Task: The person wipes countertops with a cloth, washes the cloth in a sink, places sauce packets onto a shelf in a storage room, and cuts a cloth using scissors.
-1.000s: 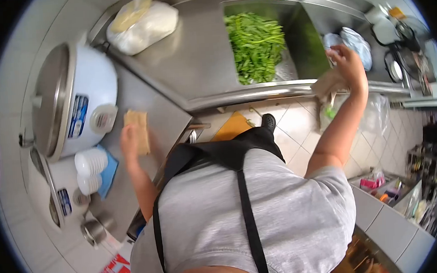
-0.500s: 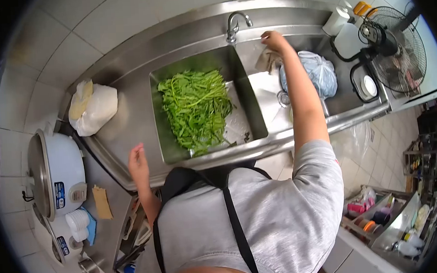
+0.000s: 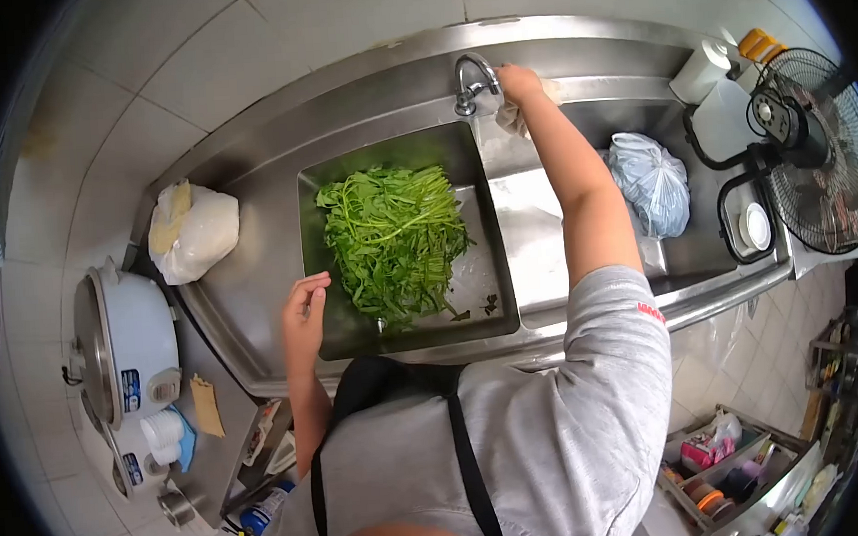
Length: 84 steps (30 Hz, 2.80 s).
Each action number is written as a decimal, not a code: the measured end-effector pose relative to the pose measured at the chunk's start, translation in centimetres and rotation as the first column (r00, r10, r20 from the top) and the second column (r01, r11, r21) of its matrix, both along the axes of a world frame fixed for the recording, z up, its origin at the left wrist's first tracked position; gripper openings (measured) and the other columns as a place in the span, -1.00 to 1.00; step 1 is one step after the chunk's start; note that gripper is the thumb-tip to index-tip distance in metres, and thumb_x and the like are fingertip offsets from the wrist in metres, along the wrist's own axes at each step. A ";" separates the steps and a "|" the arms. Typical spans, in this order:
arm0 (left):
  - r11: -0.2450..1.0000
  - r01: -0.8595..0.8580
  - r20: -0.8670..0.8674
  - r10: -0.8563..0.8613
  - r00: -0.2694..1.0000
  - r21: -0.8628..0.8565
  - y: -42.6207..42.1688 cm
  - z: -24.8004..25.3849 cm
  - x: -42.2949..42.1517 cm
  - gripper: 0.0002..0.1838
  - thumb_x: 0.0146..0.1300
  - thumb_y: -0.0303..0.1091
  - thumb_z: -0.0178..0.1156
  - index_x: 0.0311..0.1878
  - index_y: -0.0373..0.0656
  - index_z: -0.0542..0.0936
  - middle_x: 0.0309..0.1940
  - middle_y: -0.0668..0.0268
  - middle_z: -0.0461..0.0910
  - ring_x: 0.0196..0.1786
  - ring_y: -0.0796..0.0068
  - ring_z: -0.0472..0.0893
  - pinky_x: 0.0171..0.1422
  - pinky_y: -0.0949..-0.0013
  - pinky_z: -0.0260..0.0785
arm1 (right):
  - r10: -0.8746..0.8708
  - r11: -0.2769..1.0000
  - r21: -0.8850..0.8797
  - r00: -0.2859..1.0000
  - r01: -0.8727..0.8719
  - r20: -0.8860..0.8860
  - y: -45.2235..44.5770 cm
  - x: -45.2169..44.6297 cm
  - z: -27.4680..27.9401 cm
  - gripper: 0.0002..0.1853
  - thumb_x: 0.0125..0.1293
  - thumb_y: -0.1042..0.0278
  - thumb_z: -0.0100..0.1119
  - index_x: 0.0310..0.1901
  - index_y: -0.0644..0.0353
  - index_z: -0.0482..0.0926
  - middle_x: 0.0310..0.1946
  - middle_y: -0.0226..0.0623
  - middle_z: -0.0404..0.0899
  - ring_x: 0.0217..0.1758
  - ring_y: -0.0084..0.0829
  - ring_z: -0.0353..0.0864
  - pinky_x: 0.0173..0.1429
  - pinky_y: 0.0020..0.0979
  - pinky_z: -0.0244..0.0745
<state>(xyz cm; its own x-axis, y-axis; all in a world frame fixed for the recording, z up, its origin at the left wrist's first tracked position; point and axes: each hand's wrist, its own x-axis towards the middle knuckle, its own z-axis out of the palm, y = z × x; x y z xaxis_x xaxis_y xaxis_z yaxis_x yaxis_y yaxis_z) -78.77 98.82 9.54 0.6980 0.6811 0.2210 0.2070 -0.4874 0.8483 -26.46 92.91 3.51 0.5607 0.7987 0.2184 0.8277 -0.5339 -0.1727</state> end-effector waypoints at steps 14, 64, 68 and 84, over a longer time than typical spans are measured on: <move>-0.018 0.139 0.140 -0.063 0.988 -0.990 -7.3 -9.8 30.1 -0.20 0.28 0.13 -0.13 0.23 -0.51 0.03 0.28 -0.09 0.03 0.30 -0.02 0.16 0.34 0.11 0.06 | -0.024 0.978 0.115 0.646 0.173 -0.763 -4.7 -6.8 -3.8 -0.65 -0.02 0.17 0.20 -0.30 0.32 0.59 -0.39 -0.05 0.60 -0.34 -0.28 0.60 -0.21 -0.27 0.44; 0.971 0.222 -0.817 -0.055 0.574 0.091 -3.4 -9.4 36.3 -0.51 -0.15 -0.07 0.32 -0.18 -0.21 0.57 -0.14 0.11 0.56 -0.05 0.20 0.55 -0.01 0.27 0.38 | 0.401 0.910 0.383 0.561 -0.157 -0.724 -8.3 -3.5 2.5 -0.82 0.18 0.26 0.13 -0.36 0.20 0.56 -0.53 -0.47 0.49 -0.44 -0.58 0.35 -0.31 -0.45 0.31; 0.957 0.278 -0.881 -0.057 0.471 0.087 -3.1 -6.1 35.5 -0.54 -0.16 -0.03 0.34 -0.23 -0.17 0.62 -0.26 0.15 0.61 -0.18 0.29 0.58 -0.05 0.32 0.36 | 0.285 0.945 0.309 0.728 -0.105 -0.623 -8.9 -2.5 2.4 -0.81 0.18 0.22 0.15 -0.36 0.17 0.57 -0.59 -0.38 0.48 -0.49 -0.55 0.37 -0.32 -0.44 0.33; 0.631 0.176 0.158 -0.085 0.984 -0.756 -6.8 -6.0 39.2 -0.75 0.23 -0.27 0.07 -0.12 -0.22 0.43 -0.27 0.19 0.52 -0.21 0.25 0.58 -0.20 0.18 0.51 | 0.310 0.746 -0.054 -0.417 0.664 -0.854 -10.0 -7.2 -11.0 -0.23 0.20 -0.32 -0.15 0.24 0.18 0.22 0.23 -0.15 0.24 0.28 -0.21 0.19 0.29 -0.14 0.05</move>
<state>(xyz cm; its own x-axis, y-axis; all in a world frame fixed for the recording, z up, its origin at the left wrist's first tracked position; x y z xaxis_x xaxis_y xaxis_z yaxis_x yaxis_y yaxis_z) -39.62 92.06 3.57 0.7990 0.5403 -0.2640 0.0879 0.3294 0.9401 -33.61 82.91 -7.46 0.4321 0.6401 -0.6353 -0.8071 -0.0399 -0.5891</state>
